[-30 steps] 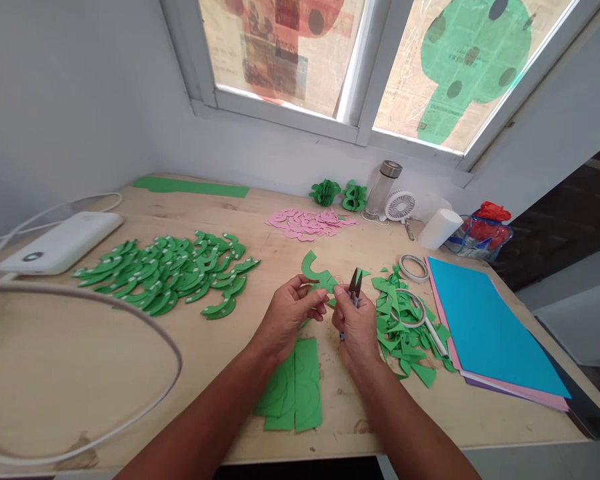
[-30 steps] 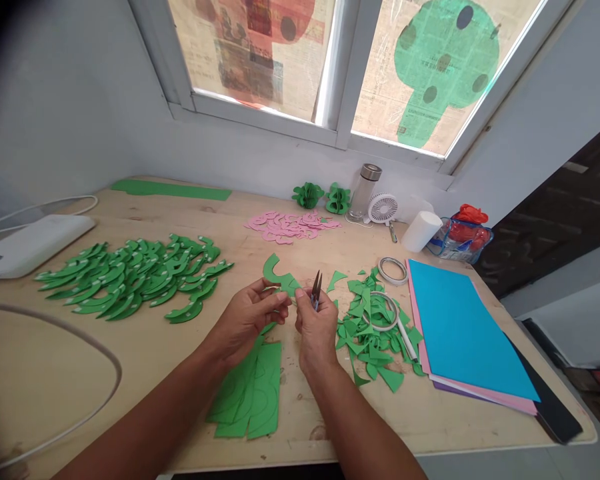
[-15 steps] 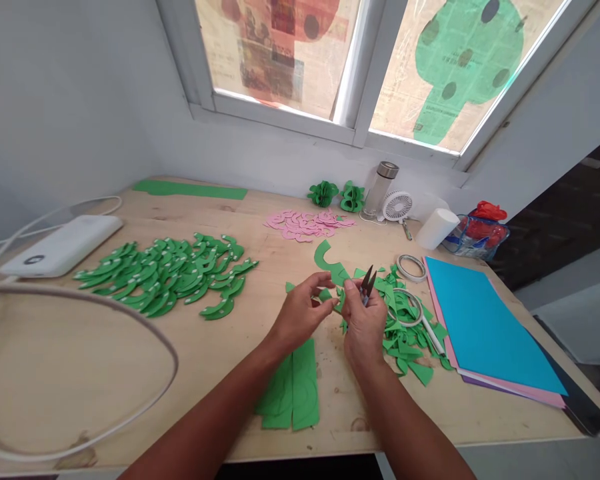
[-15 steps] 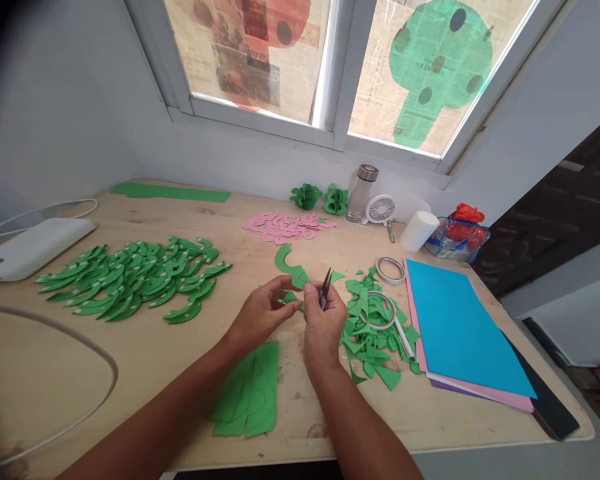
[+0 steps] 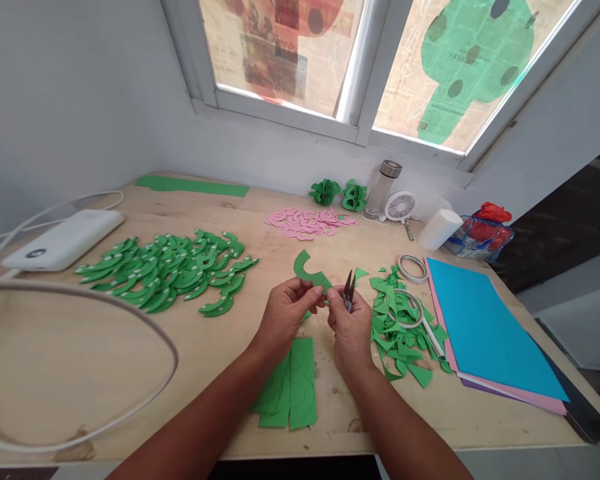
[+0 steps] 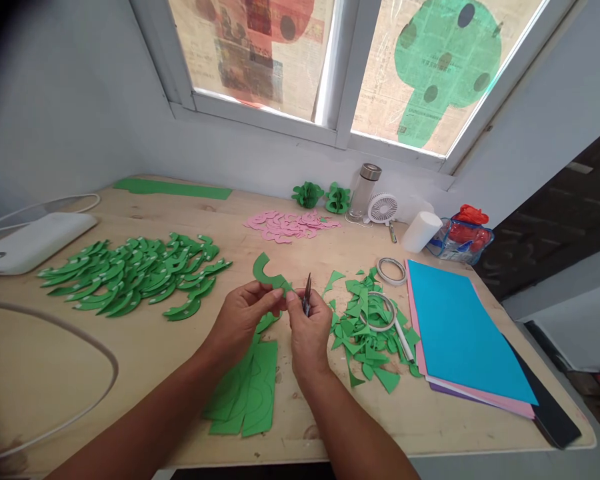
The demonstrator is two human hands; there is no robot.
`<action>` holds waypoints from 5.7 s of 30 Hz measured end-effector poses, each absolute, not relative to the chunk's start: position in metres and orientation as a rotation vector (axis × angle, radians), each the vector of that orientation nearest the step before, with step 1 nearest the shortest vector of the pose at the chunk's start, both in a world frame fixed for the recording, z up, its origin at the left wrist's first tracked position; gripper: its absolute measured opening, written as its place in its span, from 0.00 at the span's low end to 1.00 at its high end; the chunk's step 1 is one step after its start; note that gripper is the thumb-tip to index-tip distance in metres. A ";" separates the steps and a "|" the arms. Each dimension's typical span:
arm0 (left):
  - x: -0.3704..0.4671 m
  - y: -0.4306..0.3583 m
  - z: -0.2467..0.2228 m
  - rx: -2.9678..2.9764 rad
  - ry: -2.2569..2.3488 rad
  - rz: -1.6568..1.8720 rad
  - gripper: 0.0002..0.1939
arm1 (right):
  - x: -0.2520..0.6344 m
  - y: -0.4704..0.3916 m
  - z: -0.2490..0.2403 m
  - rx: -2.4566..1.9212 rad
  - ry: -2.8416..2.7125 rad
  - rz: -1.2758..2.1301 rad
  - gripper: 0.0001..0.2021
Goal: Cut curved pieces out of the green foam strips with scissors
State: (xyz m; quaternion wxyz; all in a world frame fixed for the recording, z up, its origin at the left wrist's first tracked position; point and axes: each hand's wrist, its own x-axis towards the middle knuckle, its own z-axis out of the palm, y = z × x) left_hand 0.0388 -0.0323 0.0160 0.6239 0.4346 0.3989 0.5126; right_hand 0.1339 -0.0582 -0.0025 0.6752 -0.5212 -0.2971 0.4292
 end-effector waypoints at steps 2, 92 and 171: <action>0.037 -0.030 0.015 0.941 0.909 1.186 0.08 | 0.133 -0.059 -0.005 -1.186 -0.704 0.981 0.14; 0.019 -0.023 0.026 0.994 0.870 1.207 0.05 | 0.132 -0.062 0.000 -1.277 -1.044 1.170 0.25; 0.015 -0.023 0.030 1.069 0.832 1.136 0.07 | 0.131 -0.062 0.000 -1.268 -1.008 1.169 0.25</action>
